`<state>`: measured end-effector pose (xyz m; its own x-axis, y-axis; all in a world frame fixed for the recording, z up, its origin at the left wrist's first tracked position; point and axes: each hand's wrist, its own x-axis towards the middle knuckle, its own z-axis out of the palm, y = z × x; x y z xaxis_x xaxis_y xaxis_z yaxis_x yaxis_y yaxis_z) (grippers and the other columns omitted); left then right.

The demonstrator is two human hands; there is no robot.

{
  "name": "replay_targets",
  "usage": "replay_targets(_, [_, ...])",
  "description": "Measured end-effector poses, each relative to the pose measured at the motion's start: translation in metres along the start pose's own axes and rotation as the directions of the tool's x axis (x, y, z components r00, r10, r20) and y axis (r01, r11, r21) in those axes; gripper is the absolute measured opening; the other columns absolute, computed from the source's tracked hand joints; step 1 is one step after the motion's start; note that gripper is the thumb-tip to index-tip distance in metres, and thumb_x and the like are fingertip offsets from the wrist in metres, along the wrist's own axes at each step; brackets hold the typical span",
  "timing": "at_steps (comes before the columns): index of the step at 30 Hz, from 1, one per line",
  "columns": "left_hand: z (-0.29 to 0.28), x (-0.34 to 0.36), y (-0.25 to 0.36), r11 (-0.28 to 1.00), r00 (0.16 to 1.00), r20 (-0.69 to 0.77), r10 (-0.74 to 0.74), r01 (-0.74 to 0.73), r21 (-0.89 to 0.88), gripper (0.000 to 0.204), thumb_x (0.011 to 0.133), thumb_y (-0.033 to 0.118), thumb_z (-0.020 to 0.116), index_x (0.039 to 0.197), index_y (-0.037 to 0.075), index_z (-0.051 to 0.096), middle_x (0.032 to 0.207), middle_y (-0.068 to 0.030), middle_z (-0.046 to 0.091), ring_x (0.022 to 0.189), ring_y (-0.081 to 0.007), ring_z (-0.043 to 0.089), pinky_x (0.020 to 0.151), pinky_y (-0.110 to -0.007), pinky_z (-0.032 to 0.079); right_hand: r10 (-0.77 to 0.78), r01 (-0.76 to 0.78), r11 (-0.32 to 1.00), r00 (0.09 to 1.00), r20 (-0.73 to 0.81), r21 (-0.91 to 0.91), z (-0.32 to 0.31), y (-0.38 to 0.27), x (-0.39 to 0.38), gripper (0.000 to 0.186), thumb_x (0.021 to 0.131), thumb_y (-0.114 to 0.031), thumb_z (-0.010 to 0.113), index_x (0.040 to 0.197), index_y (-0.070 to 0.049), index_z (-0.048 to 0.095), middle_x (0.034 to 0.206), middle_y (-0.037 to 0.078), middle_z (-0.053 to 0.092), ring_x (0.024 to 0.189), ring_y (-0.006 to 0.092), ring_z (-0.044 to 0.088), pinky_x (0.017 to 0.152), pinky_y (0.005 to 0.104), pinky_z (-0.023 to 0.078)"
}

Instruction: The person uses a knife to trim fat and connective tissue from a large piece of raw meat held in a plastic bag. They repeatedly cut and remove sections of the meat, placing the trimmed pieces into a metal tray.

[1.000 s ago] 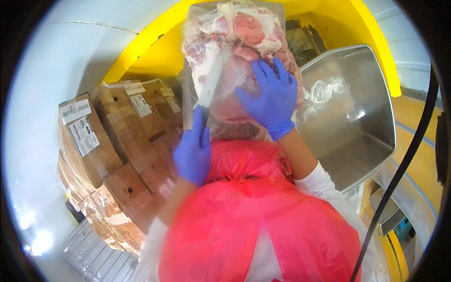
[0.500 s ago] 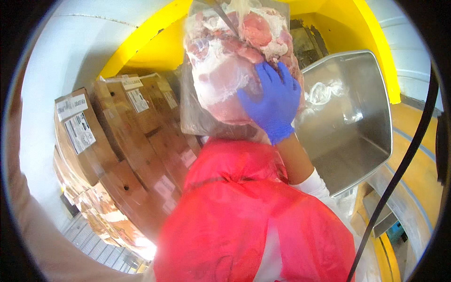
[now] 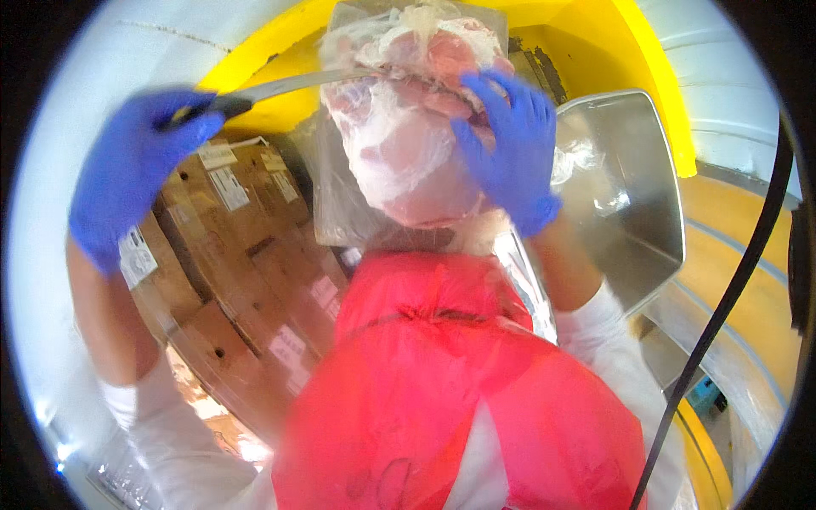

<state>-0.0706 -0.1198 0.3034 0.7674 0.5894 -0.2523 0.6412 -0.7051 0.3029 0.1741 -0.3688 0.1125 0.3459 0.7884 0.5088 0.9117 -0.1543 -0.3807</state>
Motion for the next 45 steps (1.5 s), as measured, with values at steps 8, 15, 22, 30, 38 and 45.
replay_targets(8, [0.079, -0.130, -0.056, 0.825, 0.947, -0.019, -0.322, 0.270, -0.496, 0.035, 0.091, 0.017, 0.073, 0.121, -0.002, 0.068, 0.095, -0.0057, 0.073, 0.090, -0.0083, 0.063, 0.085, -0.027, 0.051, -0.233, 0.433, 0.842, 0.830, 0.507, -0.321, 0.060, 0.021, 0.097, 0.041, 0.089, -0.047, 0.063, 0.110, -0.013, 0.066, 0.116, 0.012, 0.064, 0.103, 0.0309, 0.063, 0.083, 0.0464, 0.051])
replay_targets(15, [0.112, -0.149, -0.072, 0.773, 0.940, 0.002, -0.340, 0.281, -0.569, 0.033, 0.092, 0.013, 0.071, 0.122, -0.001, 0.068, 0.103, -0.0047, 0.072, 0.094, -0.0081, 0.062, 0.088, -0.026, 0.049, -0.328, 0.571, 0.734, 0.772, 0.544, -0.368, 0.034, 0.005, 0.095, 0.037, 0.093, -0.051, 0.057, 0.083, -0.018, 0.070, 0.067, 0.011, 0.065, 0.063, 0.0347, 0.066, 0.057, 0.0479, 0.051])
replay_targets(22, [0.115, -0.151, -0.075, 0.741, 0.935, 0.044, -0.352, 0.307, -0.598, 0.032, 0.093, 0.010, 0.070, 0.123, -0.001, 0.067, 0.105, -0.0041, 0.071, 0.094, -0.0085, 0.061, 0.089, -0.025, 0.049, -0.189, 0.476, 0.822, 0.747, 0.638, -0.314, 0.028, -0.009, 0.066, 0.039, 0.098, -0.047, 0.048, 0.083, -0.018, 0.070, 0.074, 0.012, 0.068, 0.068, 0.0381, 0.066, 0.061, 0.0489, 0.051])
replay_targets(30, [0.088, -0.168, -0.077, 0.756, 0.959, -0.017, -0.282, 0.212, -0.619, 0.031, 0.091, 0.010, 0.071, 0.120, -0.001, 0.069, 0.099, -0.0059, 0.072, 0.089, -0.0079, 0.063, 0.085, -0.026, 0.051, -0.044, 0.183, 0.954, 0.869, 0.494, -0.238, 0.012, -0.008, 0.080, 0.045, 0.099, -0.046, 0.045, 0.083, -0.015, 0.073, 0.083, 0.011, 0.071, 0.077, 0.0381, 0.067, 0.068, 0.0462, 0.053])
replay_targets(38, [0.074, -0.100, -0.043, 0.927, 0.974, -0.179, -0.136, 0.062, -0.370, 0.033, 0.092, 0.022, 0.071, 0.120, 0.005, 0.070, 0.107, -0.0172, 0.073, 0.092, -0.0187, 0.072, 0.084, -0.030, 0.053, 0.002, 0.166, 0.903, 0.921, 0.390, -0.397, 0.050, 0.055, 0.121, 0.041, 0.095, -0.043, 0.049, 0.081, -0.015, 0.075, 0.084, 0.011, 0.072, 0.077, 0.0367, 0.068, 0.071, 0.0446, 0.055])
replay_targets(45, [0.068, -0.036, -0.012, 0.986, 0.987, -0.152, 0.051, -0.026, 0.164, 0.037, 0.095, 0.039, 0.063, 0.124, 0.018, 0.069, 0.100, -0.0166, 0.071, 0.089, -0.0361, 0.069, 0.078, -0.042, 0.055, 0.117, -0.103, 0.992, 0.966, 0.229, -0.075, 0.094, 0.099, 0.126, 0.037, 0.094, -0.039, 0.055, 0.084, -0.008, 0.073, 0.083, 0.015, 0.071, 0.074, 0.0378, 0.067, 0.071, 0.0413, 0.054])
